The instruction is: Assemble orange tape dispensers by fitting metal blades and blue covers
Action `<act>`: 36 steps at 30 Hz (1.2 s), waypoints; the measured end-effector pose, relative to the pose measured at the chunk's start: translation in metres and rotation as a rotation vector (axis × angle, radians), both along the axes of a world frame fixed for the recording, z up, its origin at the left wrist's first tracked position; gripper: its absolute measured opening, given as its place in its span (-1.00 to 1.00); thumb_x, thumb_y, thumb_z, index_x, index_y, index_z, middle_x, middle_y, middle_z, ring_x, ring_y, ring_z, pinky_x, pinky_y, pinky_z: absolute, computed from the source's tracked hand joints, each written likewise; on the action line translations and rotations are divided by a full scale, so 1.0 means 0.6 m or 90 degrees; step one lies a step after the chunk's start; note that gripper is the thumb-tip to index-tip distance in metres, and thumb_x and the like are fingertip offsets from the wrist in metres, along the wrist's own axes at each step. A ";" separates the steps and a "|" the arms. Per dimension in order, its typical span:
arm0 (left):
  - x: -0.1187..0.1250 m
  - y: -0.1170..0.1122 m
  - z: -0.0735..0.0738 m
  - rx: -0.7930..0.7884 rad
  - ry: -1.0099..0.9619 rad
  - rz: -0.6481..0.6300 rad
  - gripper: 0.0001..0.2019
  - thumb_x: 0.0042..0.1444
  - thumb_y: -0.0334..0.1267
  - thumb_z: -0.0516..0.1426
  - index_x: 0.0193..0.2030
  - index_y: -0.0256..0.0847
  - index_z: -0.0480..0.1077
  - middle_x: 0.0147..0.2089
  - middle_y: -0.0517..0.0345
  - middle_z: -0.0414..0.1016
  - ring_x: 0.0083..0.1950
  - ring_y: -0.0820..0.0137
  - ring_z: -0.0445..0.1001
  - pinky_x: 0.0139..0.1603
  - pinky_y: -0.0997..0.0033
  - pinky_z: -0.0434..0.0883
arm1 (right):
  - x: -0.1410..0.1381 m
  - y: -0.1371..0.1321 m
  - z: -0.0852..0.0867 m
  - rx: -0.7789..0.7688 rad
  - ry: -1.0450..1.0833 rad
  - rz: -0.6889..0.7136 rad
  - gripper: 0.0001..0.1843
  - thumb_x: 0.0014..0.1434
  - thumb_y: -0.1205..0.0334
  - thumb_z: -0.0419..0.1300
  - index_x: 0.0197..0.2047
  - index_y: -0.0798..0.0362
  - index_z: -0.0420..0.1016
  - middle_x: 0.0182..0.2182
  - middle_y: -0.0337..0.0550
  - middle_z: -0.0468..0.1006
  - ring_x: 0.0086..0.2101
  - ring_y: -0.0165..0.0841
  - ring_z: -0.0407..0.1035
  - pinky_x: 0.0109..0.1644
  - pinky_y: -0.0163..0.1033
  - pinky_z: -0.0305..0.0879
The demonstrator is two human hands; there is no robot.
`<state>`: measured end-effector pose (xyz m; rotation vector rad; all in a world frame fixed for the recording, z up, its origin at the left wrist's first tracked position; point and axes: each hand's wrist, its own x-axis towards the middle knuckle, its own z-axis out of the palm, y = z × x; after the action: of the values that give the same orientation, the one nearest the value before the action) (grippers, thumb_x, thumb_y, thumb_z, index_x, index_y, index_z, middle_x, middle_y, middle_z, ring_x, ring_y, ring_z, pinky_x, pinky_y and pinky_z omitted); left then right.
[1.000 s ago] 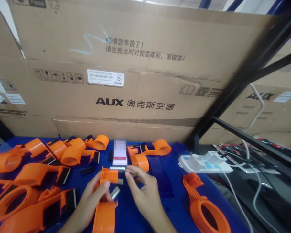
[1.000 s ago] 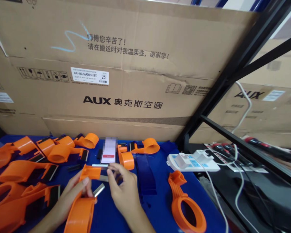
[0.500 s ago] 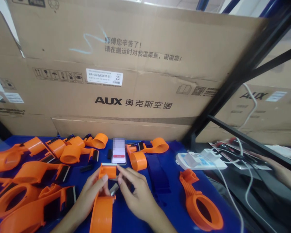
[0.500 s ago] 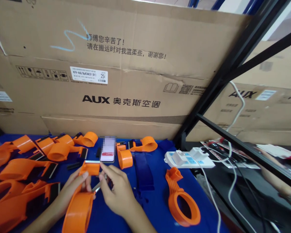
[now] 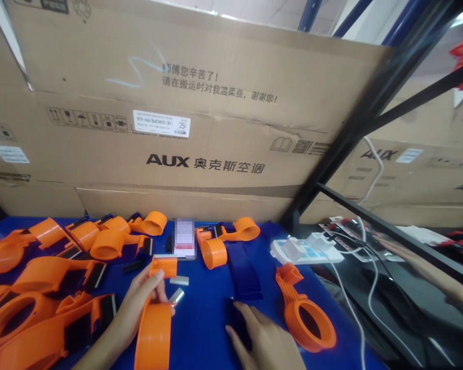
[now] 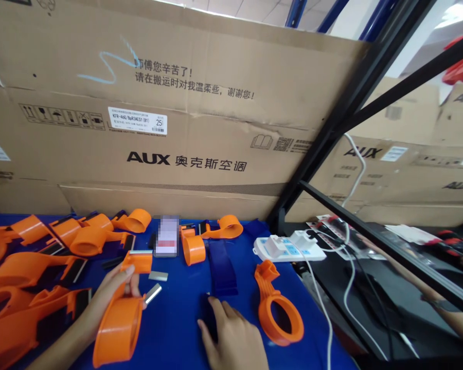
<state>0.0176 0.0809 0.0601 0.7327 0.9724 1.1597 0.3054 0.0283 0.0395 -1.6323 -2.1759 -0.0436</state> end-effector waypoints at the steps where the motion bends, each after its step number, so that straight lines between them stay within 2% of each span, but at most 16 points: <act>1: 0.000 0.000 -0.001 -0.001 0.003 -0.001 -0.61 0.16 0.07 0.27 -0.47 -0.18 0.37 -0.64 0.27 0.45 -0.59 0.32 0.57 -0.56 0.47 0.43 | 0.001 -0.002 -0.008 -0.006 0.003 0.006 -0.64 0.34 0.07 0.18 0.13 0.01 0.54 -0.13 0.03 0.71 -0.28 -0.11 0.65 -0.29 -0.16 0.56; 5: -0.002 0.003 -0.010 0.009 0.011 -0.007 -0.64 0.18 0.04 0.27 -0.44 -0.17 0.37 -0.61 0.27 0.48 -0.56 0.32 0.59 -0.47 0.42 0.49 | -0.014 0.006 -0.023 -0.013 0.028 0.019 -0.66 0.40 0.20 0.06 0.14 -0.01 0.53 -0.07 0.02 0.67 -0.18 -0.16 0.65 -0.14 -0.17 0.58; 11: -0.005 0.011 -0.027 0.049 0.047 -0.015 -0.67 0.20 0.05 0.26 -0.34 -0.17 0.41 -0.59 0.28 0.49 -0.58 0.33 0.56 -0.53 0.46 0.44 | -0.066 0.036 -0.018 -0.013 0.026 0.028 -0.67 0.39 0.31 0.07 0.13 -0.03 0.53 -0.08 -0.04 0.65 -0.20 -0.19 0.63 -0.17 -0.20 0.55; 16: -0.006 0.013 -0.025 0.062 0.046 -0.018 -0.71 0.22 0.04 0.25 -0.24 -0.16 0.44 -0.58 0.32 0.47 -0.55 0.34 0.56 -0.48 0.46 0.46 | -0.098 0.061 -0.008 -0.046 -0.013 0.015 -0.73 0.38 0.33 0.09 0.07 0.00 0.53 -0.13 -0.04 0.64 -0.18 -0.15 0.61 -0.21 -0.15 0.51; 21: -0.003 0.011 -0.018 0.064 0.058 -0.020 -0.68 0.21 0.07 0.25 -0.17 -0.16 0.46 -0.61 0.32 0.46 -0.58 0.36 0.52 -0.49 0.47 0.45 | -0.102 0.065 -0.007 -0.039 -0.012 0.017 -0.80 0.39 0.30 0.10 0.00 -0.02 0.52 -0.16 -0.08 0.63 -0.16 -0.16 0.58 -0.16 -0.13 0.48; 25: -0.004 0.012 -0.020 0.051 0.043 -0.008 -0.67 0.16 0.08 0.28 -0.30 -0.17 0.45 -0.59 0.28 0.49 -0.60 0.37 0.51 -0.51 0.46 0.43 | -0.101 0.062 -0.007 -0.026 -0.022 0.013 -0.79 0.39 0.30 0.11 0.01 -0.03 0.52 -0.18 -0.08 0.63 -0.16 -0.14 0.55 -0.14 -0.12 0.46; 28: -0.018 0.021 -0.028 0.054 -0.007 -0.015 -0.60 0.13 0.08 0.30 -0.50 -0.20 0.42 -0.63 0.22 0.47 -0.59 0.33 0.54 -0.46 0.40 0.48 | -0.109 0.064 0.007 -0.005 -0.024 0.013 -0.74 0.39 0.29 0.10 0.08 -0.01 0.51 -0.15 -0.03 0.61 -0.13 -0.12 0.51 -0.07 -0.06 0.44; 31: -0.040 0.033 -0.035 0.055 -0.071 -0.045 -0.50 0.14 0.10 0.27 -0.63 -0.24 0.41 -0.65 0.11 0.47 -0.57 0.29 0.54 -0.48 0.38 0.46 | -0.127 0.072 0.031 -0.003 -0.037 0.091 -0.66 0.37 0.26 0.12 0.18 -0.02 0.47 -0.02 0.02 0.56 -0.07 -0.10 0.45 0.05 0.00 0.38; 34: -0.055 0.035 -0.034 0.042 -0.123 -0.050 -0.51 0.19 0.07 0.23 -0.62 -0.24 0.43 -0.63 0.10 0.47 -0.56 0.32 0.52 -0.49 0.41 0.41 | -0.155 0.081 0.051 -0.036 -0.073 0.243 -0.50 0.31 0.17 0.21 0.30 -0.09 0.37 0.22 0.02 0.42 0.05 -0.05 0.35 0.08 0.03 0.33; 36: -0.058 0.030 -0.031 0.056 -0.162 -0.052 -0.52 0.23 0.03 0.20 -0.62 -0.23 0.43 -0.62 0.10 0.46 -0.55 0.35 0.49 -0.47 0.42 0.39 | -0.177 0.087 0.056 -0.049 -0.092 0.303 -0.44 0.30 0.13 0.22 0.35 -0.10 0.31 0.31 0.03 0.32 0.08 -0.04 0.30 0.08 0.04 0.31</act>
<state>-0.0169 0.0987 0.0418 0.6702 0.6762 1.1966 0.1991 0.0805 0.0729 -1.1379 -2.6504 0.0631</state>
